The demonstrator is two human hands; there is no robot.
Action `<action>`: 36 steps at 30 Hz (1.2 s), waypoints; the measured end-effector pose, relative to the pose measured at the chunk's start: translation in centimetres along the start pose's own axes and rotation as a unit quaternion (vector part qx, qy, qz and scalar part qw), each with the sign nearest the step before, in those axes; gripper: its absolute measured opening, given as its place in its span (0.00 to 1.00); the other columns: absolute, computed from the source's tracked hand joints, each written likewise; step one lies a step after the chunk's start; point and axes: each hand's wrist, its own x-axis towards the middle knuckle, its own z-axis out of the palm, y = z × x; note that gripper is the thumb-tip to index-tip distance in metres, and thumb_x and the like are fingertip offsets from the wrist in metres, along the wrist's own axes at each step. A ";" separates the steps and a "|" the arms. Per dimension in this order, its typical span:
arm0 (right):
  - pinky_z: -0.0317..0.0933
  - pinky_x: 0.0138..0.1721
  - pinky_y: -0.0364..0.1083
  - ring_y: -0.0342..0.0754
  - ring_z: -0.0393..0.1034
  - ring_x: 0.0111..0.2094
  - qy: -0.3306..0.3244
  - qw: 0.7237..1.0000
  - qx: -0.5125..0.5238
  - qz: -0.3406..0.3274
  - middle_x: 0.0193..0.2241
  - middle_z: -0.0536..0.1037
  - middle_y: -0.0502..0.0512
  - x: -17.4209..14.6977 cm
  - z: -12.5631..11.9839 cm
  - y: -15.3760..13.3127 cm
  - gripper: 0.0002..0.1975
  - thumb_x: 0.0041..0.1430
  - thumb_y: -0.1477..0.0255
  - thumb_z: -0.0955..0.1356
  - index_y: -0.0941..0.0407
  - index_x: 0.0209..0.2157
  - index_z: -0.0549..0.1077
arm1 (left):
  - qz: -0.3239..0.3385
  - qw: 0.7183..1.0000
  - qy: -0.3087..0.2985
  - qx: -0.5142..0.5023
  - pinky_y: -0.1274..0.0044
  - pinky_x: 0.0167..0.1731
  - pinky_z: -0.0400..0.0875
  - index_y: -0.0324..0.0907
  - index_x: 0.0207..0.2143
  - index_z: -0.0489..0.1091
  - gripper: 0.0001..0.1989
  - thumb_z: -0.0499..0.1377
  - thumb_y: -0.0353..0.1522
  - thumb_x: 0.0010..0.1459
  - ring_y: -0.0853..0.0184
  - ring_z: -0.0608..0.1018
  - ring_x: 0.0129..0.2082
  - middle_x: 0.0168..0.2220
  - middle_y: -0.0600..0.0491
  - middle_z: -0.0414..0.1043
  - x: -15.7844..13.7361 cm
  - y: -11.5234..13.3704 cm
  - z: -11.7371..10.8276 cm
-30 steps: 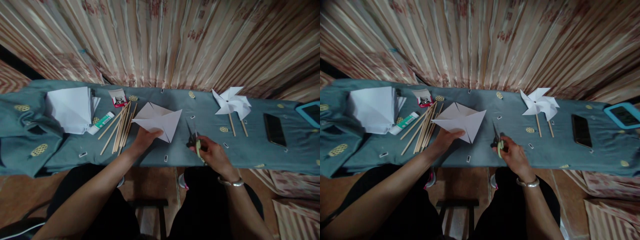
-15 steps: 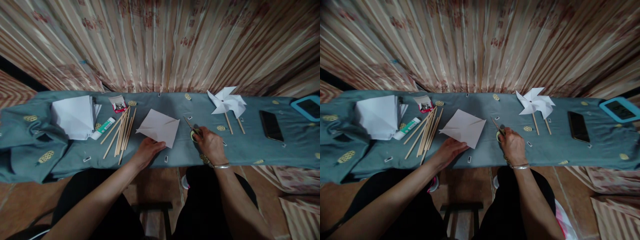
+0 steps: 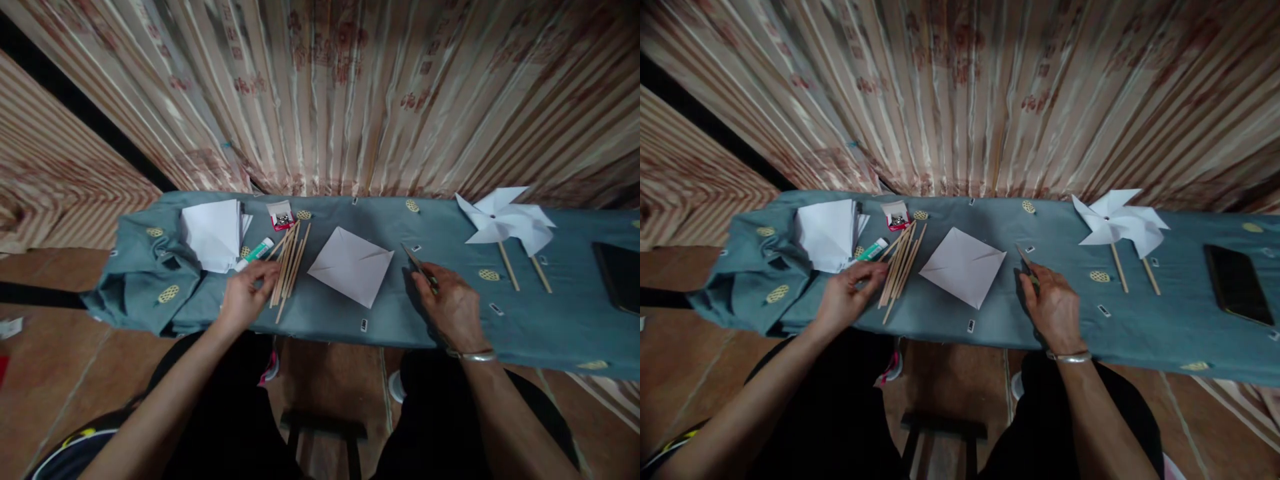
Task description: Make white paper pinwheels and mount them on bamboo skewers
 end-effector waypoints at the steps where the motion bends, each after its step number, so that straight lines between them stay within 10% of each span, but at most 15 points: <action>1: 0.69 0.40 0.53 0.58 0.77 0.39 0.000 1.000 0.010 -0.002 0.39 0.82 0.67 0.0 0.1 -0.1 0.21 0.67 0.61 0.59 0.61 0.46 0.76 | 0.032 0.995 0.030 0.085 0.64 0.54 0.67 0.44 0.40 0.76 0.14 0.60 0.39 0.54 0.55 0.75 0.49 0.46 0.46 0.78 0.9 -0.9 -1.3; 9: 0.70 0.45 0.54 0.57 0.78 0.42 -0.007 0.998 0.060 -0.033 0.41 0.82 0.67 -0.3 1.0 -1.2 0.20 0.68 0.63 0.60 0.62 0.45 0.77 | 0.063 0.939 -0.019 0.338 0.60 0.55 0.65 0.38 0.50 0.71 0.21 0.51 0.38 0.58 0.48 0.71 0.52 0.48 0.41 0.74 4.1 -5.4 -3.4; 17: 0.67 0.50 0.54 0.57 0.76 0.46 -0.003 0.992 0.121 -0.022 0.43 0.82 0.65 -0.4 0.1 -1.8 0.18 0.67 0.65 0.62 0.60 0.46 0.76 | 0.022 0.972 0.064 0.225 0.61 0.45 0.70 0.45 0.51 0.71 0.21 0.54 0.44 0.59 0.51 0.76 0.45 0.47 0.52 0.76 3.2 -4.2 -3.3; 20: 0.68 0.49 0.53 0.55 0.77 0.43 -0.031 0.974 0.224 0.022 0.42 0.82 0.62 -0.8 -0.5 -3.2 0.15 0.64 0.64 0.65 0.58 0.45 0.77 | 0.006 0.998 0.051 0.041 0.67 0.44 0.69 0.42 0.49 0.74 0.23 0.62 0.44 0.54 0.57 0.76 0.41 0.45 0.50 0.77 1.9 -1.7 -1.1; 23: 0.69 0.42 0.49 0.51 0.77 0.36 -0.121 0.901 0.402 0.110 0.38 0.83 0.57 -1.5 -0.7 -5.3 0.15 0.61 0.61 0.68 0.55 0.43 0.78 | -0.052 0.979 -0.074 -0.184 0.72 0.36 0.69 0.40 0.44 0.77 0.24 0.68 0.44 0.46 0.62 0.76 0.34 0.37 0.50 0.79 0.0 1.5 2.6; 29: 0.69 0.42 0.47 0.48 0.75 0.37 -0.291 0.613 0.713 0.177 0.38 0.82 0.54 -1.8 -0.3 -7.6 0.21 0.50 0.56 0.75 0.54 0.43 0.80 | -0.141 0.863 -0.321 -0.364 0.75 0.42 0.67 0.41 0.40 0.80 0.19 0.70 0.42 0.47 0.64 0.77 0.38 0.37 0.51 0.80 -2.4 5.6 8.6; 36: 0.66 0.35 0.44 0.44 0.72 0.29 -0.245 0.551 0.758 0.249 0.28 0.81 0.50 -1.2 0.3 -6.7 0.14 0.48 0.60 0.77 0.54 0.35 0.82 | -0.227 0.820 -0.320 -0.416 0.80 0.33 0.69 0.39 0.38 0.80 0.22 0.73 0.42 0.43 0.71 0.76 0.30 0.31 0.52 0.79 -2.1 4.8 10.2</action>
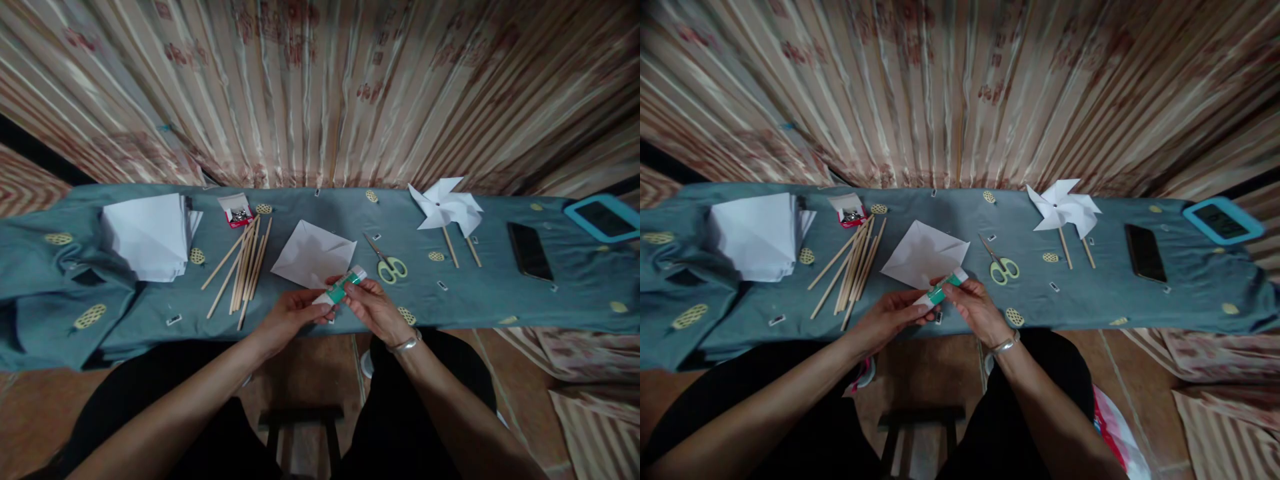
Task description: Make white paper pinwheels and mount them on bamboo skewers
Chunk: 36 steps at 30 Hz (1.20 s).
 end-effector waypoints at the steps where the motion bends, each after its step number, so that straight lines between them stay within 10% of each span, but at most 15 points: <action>1: 0.66 0.35 0.44 0.44 0.72 0.29 0.012 1.000 0.004 -0.004 0.28 0.81 0.50 0.1 -0.1 0.0 0.14 0.48 0.60 0.77 0.54 0.34 0.82 | 0.002 1.000 0.008 0.009 0.80 0.32 0.69 0.39 0.39 0.79 0.22 0.73 0.42 0.43 0.71 0.76 0.29 0.30 0.52 0.79 0.0 0.0 -0.2; 22: 0.67 0.26 0.34 0.37 0.72 0.24 0.139 0.985 0.093 -0.039 0.24 0.81 0.47 3.0 0.0 -1.0 0.18 0.41 0.59 0.80 0.56 0.29 0.79 | 0.116 0.975 0.107 0.158 0.75 0.31 0.74 0.36 0.42 0.77 0.27 0.69 0.46 0.46 0.68 0.76 0.25 0.27 0.51 0.77 -1.2 2.7 -4.4; 28: 0.66 0.22 0.33 0.36 0.72 0.23 0.106 0.985 0.131 -0.029 0.25 0.82 0.46 3.3 -0.5 -1.3 0.13 0.49 0.60 0.77 0.54 0.29 0.78 | 0.277 0.774 0.356 0.445 0.72 0.40 0.74 0.38 0.45 0.77 0.21 0.62 0.40 0.52 0.65 0.76 0.34 0.42 0.47 0.75 -2.3 6.5 -12.9; 32: 0.68 0.23 0.34 0.38 0.73 0.24 0.101 0.987 0.128 -0.013 0.26 0.82 0.48 3.4 -0.6 -1.0 0.14 0.51 0.60 0.76 0.54 0.33 0.77 | 0.192 0.683 0.369 0.600 0.68 0.46 0.73 0.36 0.49 0.75 0.21 0.57 0.35 0.54 0.59 0.77 0.39 0.42 0.45 0.75 -2.1 7.2 -16.3; 36: 0.69 0.27 0.33 0.37 0.74 0.24 0.096 0.986 0.138 -0.005 0.26 0.82 0.47 3.4 -0.5 -1.0 0.15 0.46 0.63 0.79 0.55 0.32 0.78 | 0.162 0.653 0.340 0.657 0.65 0.52 0.69 0.36 0.52 0.73 0.22 0.56 0.34 0.56 0.54 0.75 0.49 0.47 0.43 0.74 -1.6 6.6 -17.2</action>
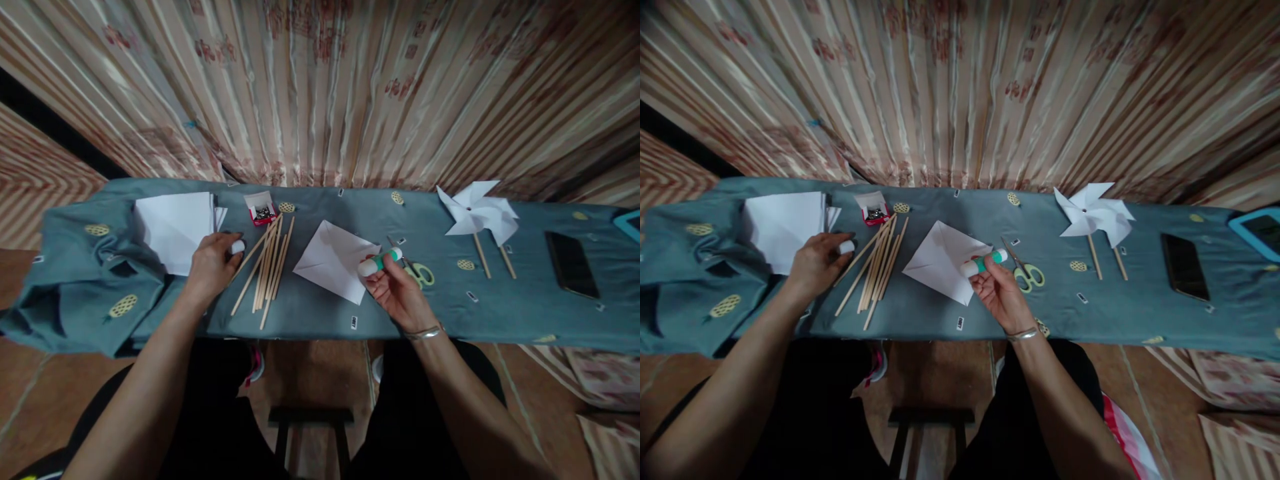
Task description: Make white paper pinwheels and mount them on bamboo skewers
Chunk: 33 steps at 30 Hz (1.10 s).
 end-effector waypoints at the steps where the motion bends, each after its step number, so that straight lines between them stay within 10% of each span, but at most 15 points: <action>1: 0.70 0.28 0.33 0.36 0.73 0.24 0.002 1.000 0.004 0.001 0.26 0.82 0.46 0.0 0.0 0.0 0.15 0.44 0.64 0.80 0.55 0.32 0.78 | 0.012 1.000 0.003 -0.001 0.65 0.53 0.69 0.36 0.53 0.72 0.22 0.56 0.34 0.56 0.54 0.74 0.50 0.48 0.44 0.74 -0.1 -0.1 0.2; 9: 0.71 0.30 0.35 0.37 0.75 0.26 0.009 1.000 0.005 0.022 0.28 0.82 0.46 0.2 -0.4 -0.3 0.13 0.46 0.64 0.79 0.54 0.31 0.77 | 0.100 0.988 0.068 -0.094 0.63 0.59 0.63 0.50 0.54 0.69 0.21 0.59 0.44 0.60 0.54 0.70 0.52 0.50 0.58 0.73 -0.3 -1.5 0.3; 16: 0.71 0.29 0.36 0.37 0.74 0.25 0.028 1.000 0.011 -0.002 0.28 0.82 0.45 0.3 -0.2 -0.1 0.13 0.44 0.65 0.79 0.53 0.30 0.77 | 0.221 0.967 0.105 -0.066 0.63 0.53 0.71 0.37 0.52 0.71 0.16 0.51 0.31 0.66 0.55 0.73 0.51 0.50 0.44 0.73 -2.2 5.9 1.4; 23: 0.73 0.34 0.38 0.39 0.75 0.27 0.061 0.996 -0.037 -0.056 0.27 0.81 0.45 0.4 0.7 -0.7 0.11 0.44 0.67 0.80 0.52 0.29 0.78 | 0.321 0.939 -0.079 -0.096 0.53 0.61 0.60 0.38 0.58 0.66 0.20 0.55 0.33 0.65 0.49 0.58 0.67 0.64 0.36 0.59 -4.6 12.9 6.0; 33: 0.67 0.31 0.40 0.39 0.71 0.26 0.080 0.968 -0.219 -0.089 0.23 0.77 0.45 3.5 2.1 -1.1 0.15 0.41 0.61 0.80 0.55 0.26 0.78 | 0.287 0.948 -0.119 -0.073 0.49 0.63 0.50 0.46 0.60 0.63 0.28 0.61 0.43 0.59 0.44 0.48 0.70 0.69 0.38 0.49 -4.4 14.0 8.0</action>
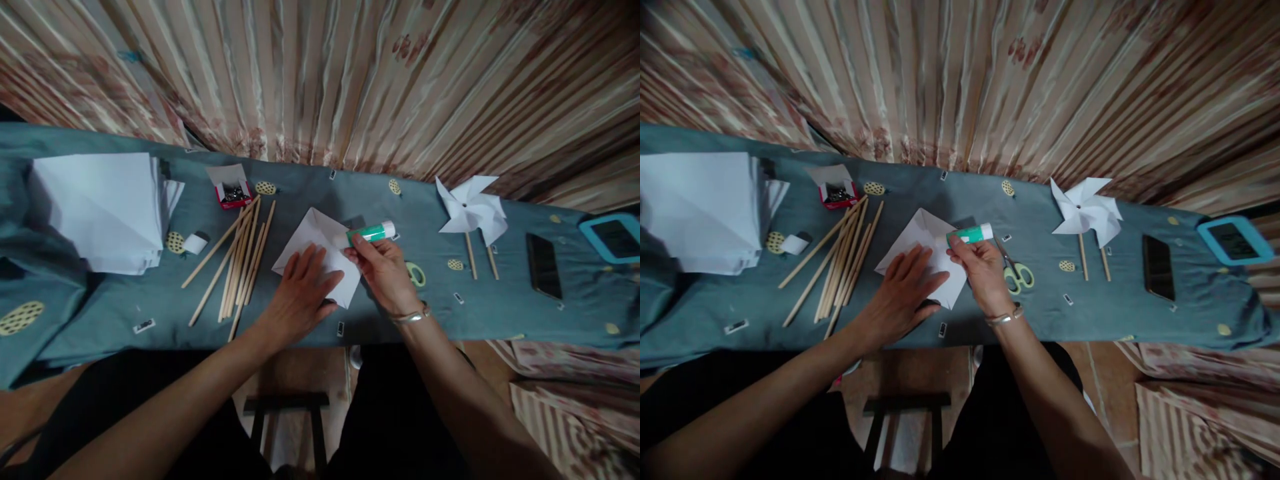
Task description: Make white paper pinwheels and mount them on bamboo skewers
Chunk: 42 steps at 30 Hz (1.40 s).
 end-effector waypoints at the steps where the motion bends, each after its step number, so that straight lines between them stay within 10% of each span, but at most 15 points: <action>1: 0.67 0.31 0.41 0.39 0.71 0.26 0.007 1.000 -0.023 -0.018 0.23 0.77 0.45 0.2 -0.1 0.8 0.15 0.41 0.60 0.79 0.54 0.26 0.77 | -0.001 1.000 0.000 -0.001 0.49 0.63 0.49 0.46 0.60 0.63 0.28 0.61 0.43 0.60 0.44 0.48 0.70 0.69 0.38 0.48 0.0 0.0 0.0; 12: 0.67 0.44 0.48 0.46 0.74 0.36 0.026 0.980 -0.159 -0.118 0.36 0.80 0.50 -0.8 -1.1 2.5 0.08 0.53 0.64 0.75 0.50 0.34 0.78 | -0.009 1.000 -0.005 -0.017 0.48 0.63 0.50 0.46 0.59 0.64 0.30 0.64 0.42 0.57 0.40 0.49 0.69 0.70 0.36 0.43 0.0 0.0 0.3; 42: 0.69 0.40 0.51 0.51 0.77 0.35 0.027 0.879 -0.436 -0.191 0.37 0.82 0.55 -1.1 -0.4 2.9 0.16 0.59 0.60 0.70 0.53 0.45 0.75 | -0.026 0.999 0.014 -0.023 0.46 0.63 0.48 0.46 0.57 0.66 0.26 0.65 0.40 0.57 0.39 0.45 0.70 0.71 0.40 0.43 0.0 0.4 0.6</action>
